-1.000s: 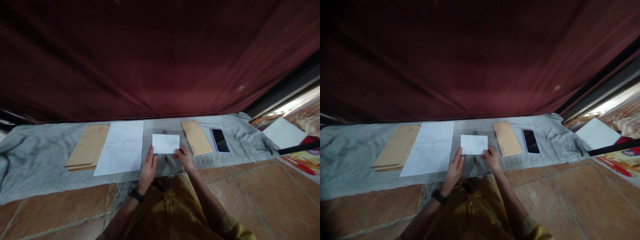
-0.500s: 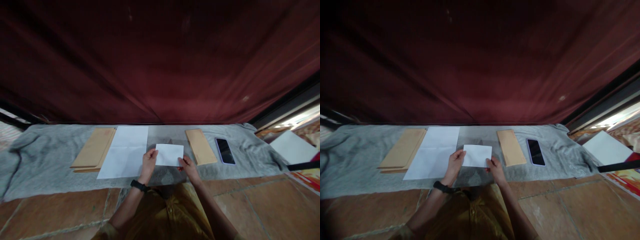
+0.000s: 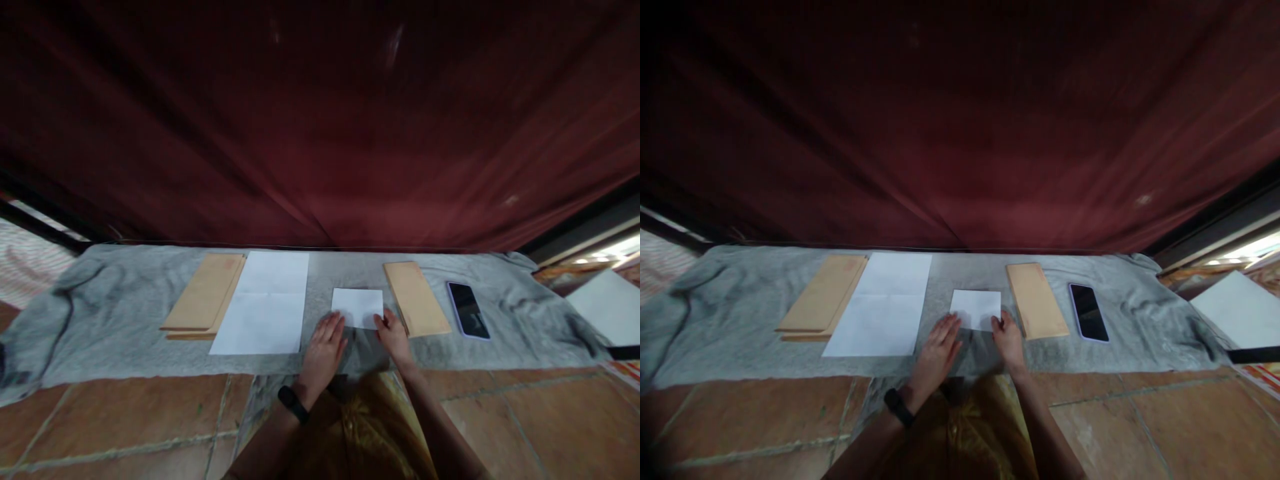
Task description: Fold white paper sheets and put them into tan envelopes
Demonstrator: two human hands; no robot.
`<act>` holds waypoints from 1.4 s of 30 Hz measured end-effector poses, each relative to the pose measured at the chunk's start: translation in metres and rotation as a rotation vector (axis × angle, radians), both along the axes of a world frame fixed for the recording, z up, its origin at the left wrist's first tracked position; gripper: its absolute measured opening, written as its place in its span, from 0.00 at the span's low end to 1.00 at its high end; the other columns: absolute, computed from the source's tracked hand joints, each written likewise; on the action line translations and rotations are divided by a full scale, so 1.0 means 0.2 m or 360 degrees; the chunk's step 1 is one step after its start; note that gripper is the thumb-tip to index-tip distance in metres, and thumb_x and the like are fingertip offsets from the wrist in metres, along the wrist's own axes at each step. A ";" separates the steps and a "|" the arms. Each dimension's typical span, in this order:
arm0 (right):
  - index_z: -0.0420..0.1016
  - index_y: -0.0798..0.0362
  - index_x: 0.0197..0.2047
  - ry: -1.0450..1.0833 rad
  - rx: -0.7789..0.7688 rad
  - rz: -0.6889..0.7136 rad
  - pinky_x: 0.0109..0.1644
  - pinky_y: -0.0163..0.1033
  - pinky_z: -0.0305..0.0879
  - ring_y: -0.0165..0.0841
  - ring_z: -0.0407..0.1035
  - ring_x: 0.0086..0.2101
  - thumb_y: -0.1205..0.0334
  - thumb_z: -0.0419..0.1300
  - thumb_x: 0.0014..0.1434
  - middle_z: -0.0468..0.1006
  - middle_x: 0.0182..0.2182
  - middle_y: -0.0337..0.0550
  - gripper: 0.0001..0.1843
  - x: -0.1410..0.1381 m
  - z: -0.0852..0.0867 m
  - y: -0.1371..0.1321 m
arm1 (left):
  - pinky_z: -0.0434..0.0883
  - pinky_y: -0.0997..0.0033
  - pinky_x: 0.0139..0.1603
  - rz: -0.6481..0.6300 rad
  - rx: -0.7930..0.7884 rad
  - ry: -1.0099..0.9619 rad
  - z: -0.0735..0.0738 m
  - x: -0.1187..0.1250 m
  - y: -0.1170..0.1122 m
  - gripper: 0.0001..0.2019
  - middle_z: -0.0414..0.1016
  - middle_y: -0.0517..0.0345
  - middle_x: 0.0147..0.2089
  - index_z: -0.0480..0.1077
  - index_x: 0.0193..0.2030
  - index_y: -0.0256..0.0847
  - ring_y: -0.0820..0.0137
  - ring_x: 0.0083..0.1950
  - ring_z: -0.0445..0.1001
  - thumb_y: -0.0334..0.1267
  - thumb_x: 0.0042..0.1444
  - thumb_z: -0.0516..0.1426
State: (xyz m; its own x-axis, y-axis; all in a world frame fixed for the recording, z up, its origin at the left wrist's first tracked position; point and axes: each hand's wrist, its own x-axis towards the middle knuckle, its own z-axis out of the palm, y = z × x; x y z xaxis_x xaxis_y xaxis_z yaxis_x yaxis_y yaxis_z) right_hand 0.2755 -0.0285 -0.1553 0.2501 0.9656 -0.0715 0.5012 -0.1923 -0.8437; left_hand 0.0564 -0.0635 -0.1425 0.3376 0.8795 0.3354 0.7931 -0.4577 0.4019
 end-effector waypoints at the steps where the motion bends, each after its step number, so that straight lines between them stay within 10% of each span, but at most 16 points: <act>1: 0.75 0.53 0.46 -0.0195 0.0067 0.0019 0.31 0.39 0.69 0.36 0.74 0.27 0.48 0.52 0.65 0.78 0.28 0.42 0.19 0.00 0.00 -0.01 | 0.67 0.51 0.69 -0.0039 0.0013 0.0099 -0.01 0.02 -0.02 0.23 0.66 0.44 0.70 0.61 0.68 0.37 0.59 0.72 0.63 0.39 0.68 0.52; 5: 0.70 0.55 0.61 -0.0879 0.0447 -0.0014 0.53 0.51 0.71 0.46 0.74 0.50 0.55 0.49 0.69 0.78 0.50 0.57 0.23 0.00 0.04 -0.04 | 0.65 0.50 0.70 -0.0039 0.0044 0.0282 -0.02 0.04 -0.06 0.26 0.62 0.41 0.72 0.60 0.69 0.34 0.57 0.74 0.59 0.43 0.68 0.52; 9: 0.70 0.54 0.63 -0.0876 0.0674 0.0323 0.63 0.53 0.67 0.44 0.67 0.59 0.58 0.47 0.72 0.73 0.59 0.55 0.22 -0.12 0.06 -0.01 | 0.64 0.51 0.71 -0.0038 0.0080 0.0298 -0.02 0.04 -0.06 0.26 0.63 0.43 0.72 0.60 0.69 0.34 0.58 0.74 0.59 0.44 0.69 0.50; 16: 0.73 0.51 0.63 -0.0731 0.0644 0.0962 0.69 0.55 0.61 0.40 0.63 0.64 0.58 0.47 0.73 0.73 0.62 0.47 0.22 -0.39 0.03 0.09 | 0.65 0.48 0.69 0.0100 0.0106 0.0386 -0.08 0.08 -0.09 0.28 0.67 0.33 0.67 0.61 0.68 0.27 0.53 0.70 0.65 0.43 0.67 0.51; 34: 0.62 0.57 0.70 -0.0973 0.0702 0.0978 0.71 0.54 0.54 0.40 0.59 0.67 0.60 0.43 0.73 0.66 0.67 0.53 0.26 -0.33 -0.01 0.16 | 0.61 0.51 0.72 0.0109 0.0036 0.0286 -0.06 0.07 -0.11 0.28 0.62 0.39 0.72 0.59 0.70 0.30 0.58 0.74 0.58 0.42 0.67 0.51; 42: 0.60 0.53 0.71 -0.1065 0.0711 0.0899 0.70 0.58 0.56 0.42 0.59 0.67 0.59 0.45 0.73 0.65 0.68 0.52 0.26 -0.26 -0.03 -0.02 | 0.67 0.49 0.69 0.0394 0.0101 0.0044 0.07 -0.37 0.00 0.26 0.62 0.48 0.73 0.53 0.73 0.45 0.59 0.74 0.59 0.38 0.69 0.48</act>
State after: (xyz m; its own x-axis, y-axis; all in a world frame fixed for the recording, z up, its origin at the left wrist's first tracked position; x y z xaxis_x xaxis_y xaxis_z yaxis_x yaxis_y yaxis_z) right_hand 0.2240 -0.0325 -0.1611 -0.4006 0.8595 0.3174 0.8223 0.4901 -0.2892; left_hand -0.0184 -0.0626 -0.1284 0.1242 0.9139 0.3864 0.8943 -0.2718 0.3554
